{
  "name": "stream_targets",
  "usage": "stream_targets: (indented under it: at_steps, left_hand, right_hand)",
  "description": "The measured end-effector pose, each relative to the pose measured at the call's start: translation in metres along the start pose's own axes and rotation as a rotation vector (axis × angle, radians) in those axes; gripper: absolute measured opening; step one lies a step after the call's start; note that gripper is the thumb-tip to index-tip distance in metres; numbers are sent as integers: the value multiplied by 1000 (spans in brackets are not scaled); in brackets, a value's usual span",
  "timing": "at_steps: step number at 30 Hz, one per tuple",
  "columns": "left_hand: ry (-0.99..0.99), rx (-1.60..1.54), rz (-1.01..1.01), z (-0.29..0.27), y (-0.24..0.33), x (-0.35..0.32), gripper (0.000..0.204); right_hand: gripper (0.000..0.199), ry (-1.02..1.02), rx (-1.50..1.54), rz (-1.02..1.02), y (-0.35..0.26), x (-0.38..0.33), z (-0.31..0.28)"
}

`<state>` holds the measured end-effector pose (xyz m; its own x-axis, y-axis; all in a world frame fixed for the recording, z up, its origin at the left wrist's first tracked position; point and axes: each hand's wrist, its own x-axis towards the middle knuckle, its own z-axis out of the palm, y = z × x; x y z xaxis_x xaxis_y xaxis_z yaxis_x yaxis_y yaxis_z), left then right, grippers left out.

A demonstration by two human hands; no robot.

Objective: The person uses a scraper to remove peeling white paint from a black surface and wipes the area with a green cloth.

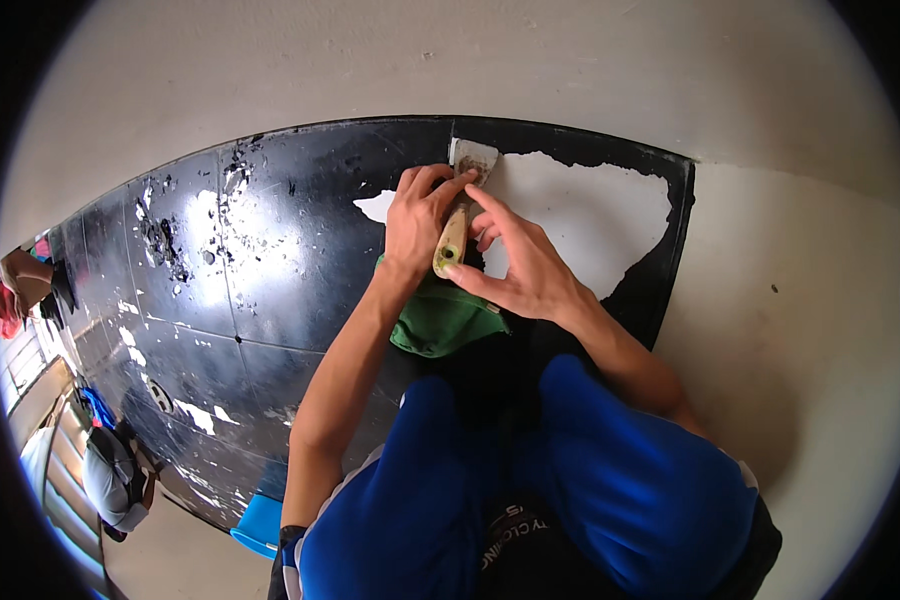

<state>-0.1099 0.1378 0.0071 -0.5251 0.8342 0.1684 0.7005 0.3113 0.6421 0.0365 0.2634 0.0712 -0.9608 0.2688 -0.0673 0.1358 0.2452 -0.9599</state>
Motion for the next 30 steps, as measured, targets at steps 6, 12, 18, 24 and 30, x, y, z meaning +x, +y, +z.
stream_targets:
  at_steps: [6, 12, 18, 24, 30]
  left_hand:
    - [-12, 12, 82, 4, -8, -8, 49]
    - [-81, -67, 98, 5, -18, -7, 46]
    - [-9, -140, 41, 11, -11, 0, 43]
    - [47, -192, 33, 14, -12, -11, 40]
    - [32, -133, 78, 15, -20, 1, 39]
  right_hand:
    - [77, 53, 82, 248, 26, -31, -2]
    - [50, 288, -190, 127, 82, -88, 12]
    - [37, 340, -287, 120, 85, -92, 27]
    - [35, 288, -359, 146, 88, -90, 25]
    - [33, 286, -372, 144, 84, -86, 27]
